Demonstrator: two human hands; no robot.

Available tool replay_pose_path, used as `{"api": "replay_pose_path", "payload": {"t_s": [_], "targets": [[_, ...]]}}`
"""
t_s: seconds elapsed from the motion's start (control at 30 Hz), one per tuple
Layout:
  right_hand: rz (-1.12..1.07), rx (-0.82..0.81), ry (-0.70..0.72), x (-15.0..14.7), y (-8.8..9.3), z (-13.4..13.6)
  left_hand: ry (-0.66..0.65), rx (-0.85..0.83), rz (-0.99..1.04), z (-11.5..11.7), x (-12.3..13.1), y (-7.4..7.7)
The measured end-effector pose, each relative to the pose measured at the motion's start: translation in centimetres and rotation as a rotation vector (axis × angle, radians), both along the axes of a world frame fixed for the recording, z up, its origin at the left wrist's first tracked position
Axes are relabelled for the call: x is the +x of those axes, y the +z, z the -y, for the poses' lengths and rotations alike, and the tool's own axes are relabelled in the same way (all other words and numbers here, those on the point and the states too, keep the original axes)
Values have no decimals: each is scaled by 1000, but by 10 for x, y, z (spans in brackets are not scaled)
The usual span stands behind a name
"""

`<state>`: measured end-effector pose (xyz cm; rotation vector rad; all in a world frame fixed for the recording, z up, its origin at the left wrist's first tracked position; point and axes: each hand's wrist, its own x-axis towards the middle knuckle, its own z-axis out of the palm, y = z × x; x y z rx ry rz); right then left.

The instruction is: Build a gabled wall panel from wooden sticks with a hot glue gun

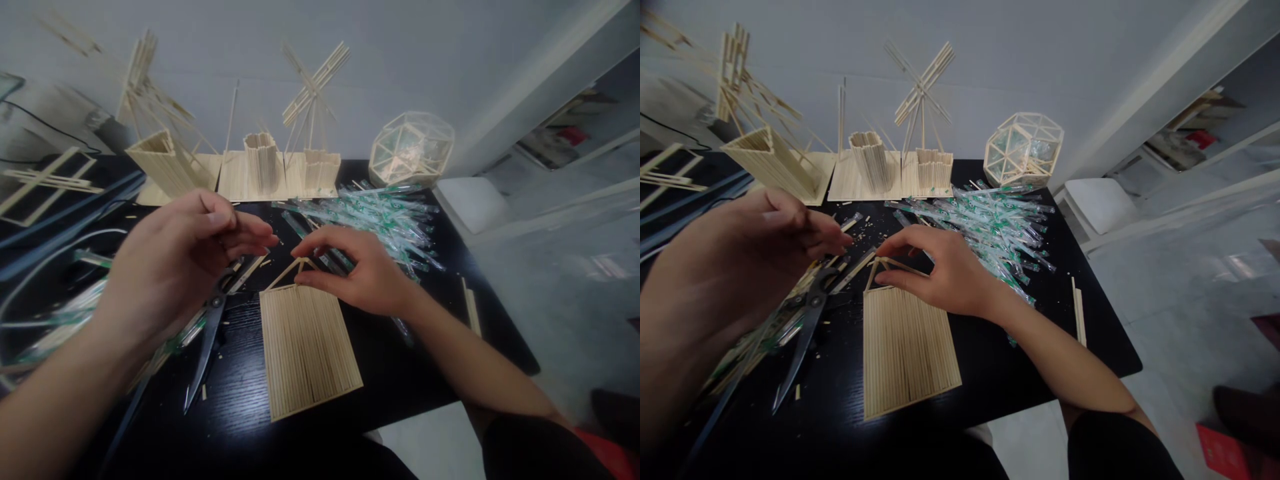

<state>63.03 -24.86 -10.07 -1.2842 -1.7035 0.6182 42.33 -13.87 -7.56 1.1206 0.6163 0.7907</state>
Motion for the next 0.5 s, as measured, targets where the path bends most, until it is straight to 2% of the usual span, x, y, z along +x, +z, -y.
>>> {"api": "replay_pose_path", "payload": {"t_s": [0.17, 0.33, 0.5], "targets": [[-29, 11, -38, -3, 0, 1, 35, 25, 7, 0, 1, 2], [-38, 22, -52, -5, 2, 2, -15, 65, 12, 0, 2, 0], [-36, 21, -63, -5, 0, 1, -22, 173, -28, 0, -1, -6]]}}
